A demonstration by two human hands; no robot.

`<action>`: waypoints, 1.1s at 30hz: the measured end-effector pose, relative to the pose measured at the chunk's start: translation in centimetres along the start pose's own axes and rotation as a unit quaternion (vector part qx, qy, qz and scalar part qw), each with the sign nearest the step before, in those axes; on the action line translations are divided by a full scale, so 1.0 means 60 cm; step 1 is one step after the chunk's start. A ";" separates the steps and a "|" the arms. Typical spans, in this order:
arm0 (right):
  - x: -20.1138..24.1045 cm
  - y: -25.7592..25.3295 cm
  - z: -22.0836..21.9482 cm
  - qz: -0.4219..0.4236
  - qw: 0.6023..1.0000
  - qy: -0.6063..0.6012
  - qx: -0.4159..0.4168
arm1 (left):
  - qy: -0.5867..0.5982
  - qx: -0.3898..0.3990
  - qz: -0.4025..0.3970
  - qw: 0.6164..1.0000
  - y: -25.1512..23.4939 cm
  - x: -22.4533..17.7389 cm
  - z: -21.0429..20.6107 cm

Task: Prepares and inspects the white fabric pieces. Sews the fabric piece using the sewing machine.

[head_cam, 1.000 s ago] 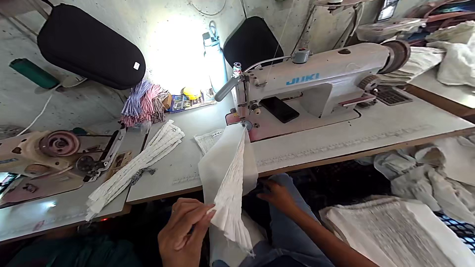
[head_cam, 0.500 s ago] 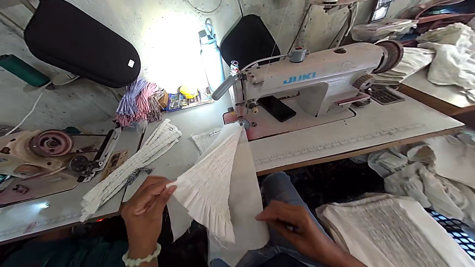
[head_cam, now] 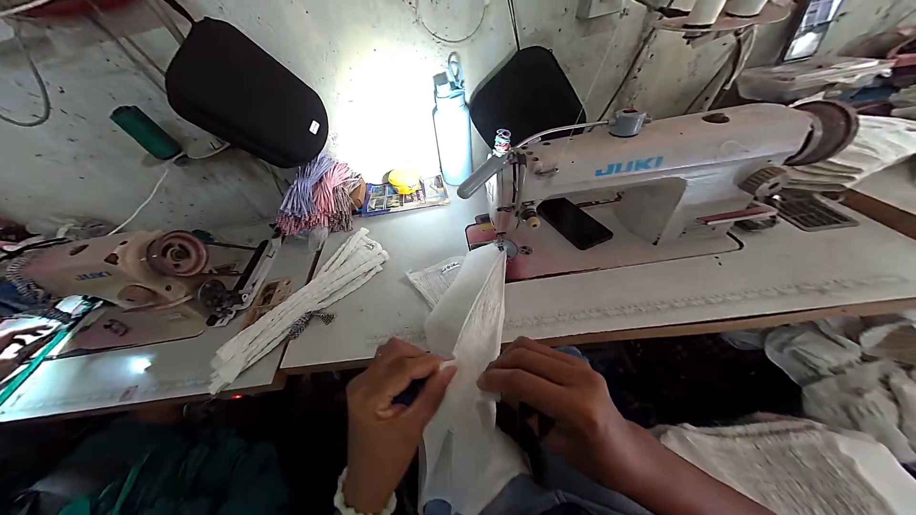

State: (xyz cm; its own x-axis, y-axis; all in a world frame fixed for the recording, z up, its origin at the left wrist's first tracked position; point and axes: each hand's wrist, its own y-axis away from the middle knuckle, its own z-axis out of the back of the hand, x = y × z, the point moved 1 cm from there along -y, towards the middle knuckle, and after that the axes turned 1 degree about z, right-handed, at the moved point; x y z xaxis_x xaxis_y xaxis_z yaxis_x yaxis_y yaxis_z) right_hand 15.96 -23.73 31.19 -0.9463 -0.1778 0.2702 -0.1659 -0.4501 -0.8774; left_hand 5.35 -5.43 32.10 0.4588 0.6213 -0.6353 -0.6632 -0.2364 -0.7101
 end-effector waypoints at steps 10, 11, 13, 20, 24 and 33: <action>0.017 -0.018 0.022 -0.033 0.999 0.022 -0.036 | -0.074 0.003 -0.060 0.995 0.004 -0.037 -0.042; 0.016 -0.018 0.024 -0.035 0.998 0.022 -0.038 | -0.081 0.005 -0.065 0.995 0.004 -0.039 -0.044; 0.017 -0.021 0.027 -0.039 0.998 0.029 -0.040 | -0.099 0.008 -0.076 0.992 0.003 -0.044 -0.047; 0.010 -0.019 0.038 -0.037 0.998 0.026 -0.032 | -0.128 -0.030 -0.054 0.990 0.025 -0.056 -0.082; 0.014 -0.002 0.067 -0.020 0.996 0.085 -0.036 | -0.222 -0.017 -0.041 0.974 0.066 -0.021 -0.113; 0.044 0.257 0.009 -0.263 0.951 -0.025 0.159 | -0.139 0.527 0.056 0.837 0.080 0.053 -0.051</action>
State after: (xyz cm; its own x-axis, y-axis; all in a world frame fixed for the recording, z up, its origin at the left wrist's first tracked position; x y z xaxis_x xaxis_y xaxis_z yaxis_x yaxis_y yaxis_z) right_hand 11.04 -31.63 18.57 -0.7397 0.1074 0.6644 -0.5127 -0.7294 -0.4529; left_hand 5.44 -6.88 25.72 0.3003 0.8234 -0.4815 -0.9131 0.3942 0.1046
